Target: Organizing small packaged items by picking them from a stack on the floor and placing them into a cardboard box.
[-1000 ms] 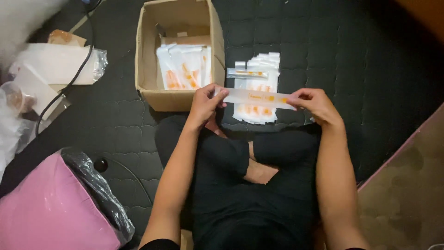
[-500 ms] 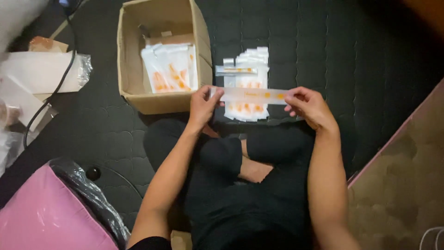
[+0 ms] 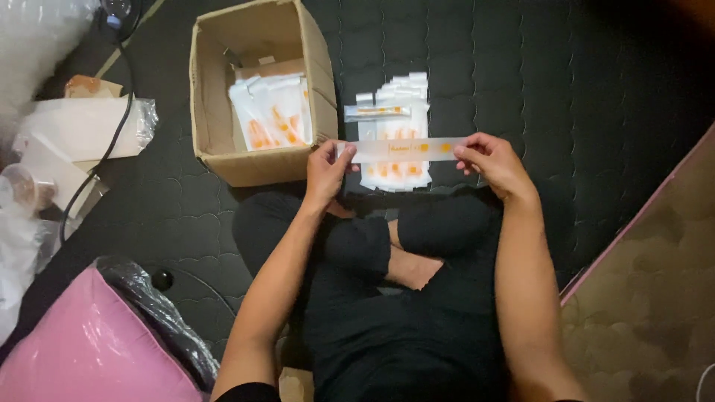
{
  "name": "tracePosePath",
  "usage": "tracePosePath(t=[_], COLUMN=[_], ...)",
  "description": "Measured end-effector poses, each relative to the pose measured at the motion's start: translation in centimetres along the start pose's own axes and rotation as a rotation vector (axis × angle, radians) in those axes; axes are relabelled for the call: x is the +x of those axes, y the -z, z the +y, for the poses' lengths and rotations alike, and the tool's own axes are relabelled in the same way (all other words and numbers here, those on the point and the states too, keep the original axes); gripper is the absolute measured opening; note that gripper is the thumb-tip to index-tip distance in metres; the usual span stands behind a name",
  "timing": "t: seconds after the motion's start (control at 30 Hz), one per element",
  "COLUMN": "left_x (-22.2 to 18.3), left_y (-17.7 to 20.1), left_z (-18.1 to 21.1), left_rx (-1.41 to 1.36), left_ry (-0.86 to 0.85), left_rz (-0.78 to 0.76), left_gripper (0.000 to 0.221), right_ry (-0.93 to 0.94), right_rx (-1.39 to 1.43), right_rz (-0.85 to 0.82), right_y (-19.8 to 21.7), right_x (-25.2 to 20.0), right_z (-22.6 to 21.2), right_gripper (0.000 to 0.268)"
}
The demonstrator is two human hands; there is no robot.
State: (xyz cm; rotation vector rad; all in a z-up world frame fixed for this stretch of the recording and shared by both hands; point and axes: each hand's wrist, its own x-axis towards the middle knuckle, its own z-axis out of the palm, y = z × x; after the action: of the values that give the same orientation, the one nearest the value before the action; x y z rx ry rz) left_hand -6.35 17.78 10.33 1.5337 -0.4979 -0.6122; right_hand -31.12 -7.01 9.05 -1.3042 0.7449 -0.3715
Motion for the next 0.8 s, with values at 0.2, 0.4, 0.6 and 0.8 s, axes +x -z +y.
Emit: tracePosePath(t=[0.2,0.4,0.6,0.8], left_x=[0.0,0.1,0.6,-1.8], left_y=[0.0,0.2,0.9,-0.6], left_z=[0.6,0.3,-1.5,-1.4], left_rx=[0.003,-0.012,0.254,0.537], left_ry=[0.015,0.04,0.044,-0.053], left_rz=[0.003,-0.021,-0.133,-0.613], left_gripper=[0.015,0.017,0.012,0.011], right_ry=[-0.008,0.008,0.089,0.242], right_rx=[-0.017,0.02,0.033,0.03], right_rz=[-0.031,-0.028,0.055,0.125], right_y=[-0.2,0.1,-0.8,-3.2], right_x=[-0.1,0.5,1.1,3.9], right_z=[-0.5,0.2,-0.3,-1.4], right_gripper=[0.017,0.018,0.011,0.006])
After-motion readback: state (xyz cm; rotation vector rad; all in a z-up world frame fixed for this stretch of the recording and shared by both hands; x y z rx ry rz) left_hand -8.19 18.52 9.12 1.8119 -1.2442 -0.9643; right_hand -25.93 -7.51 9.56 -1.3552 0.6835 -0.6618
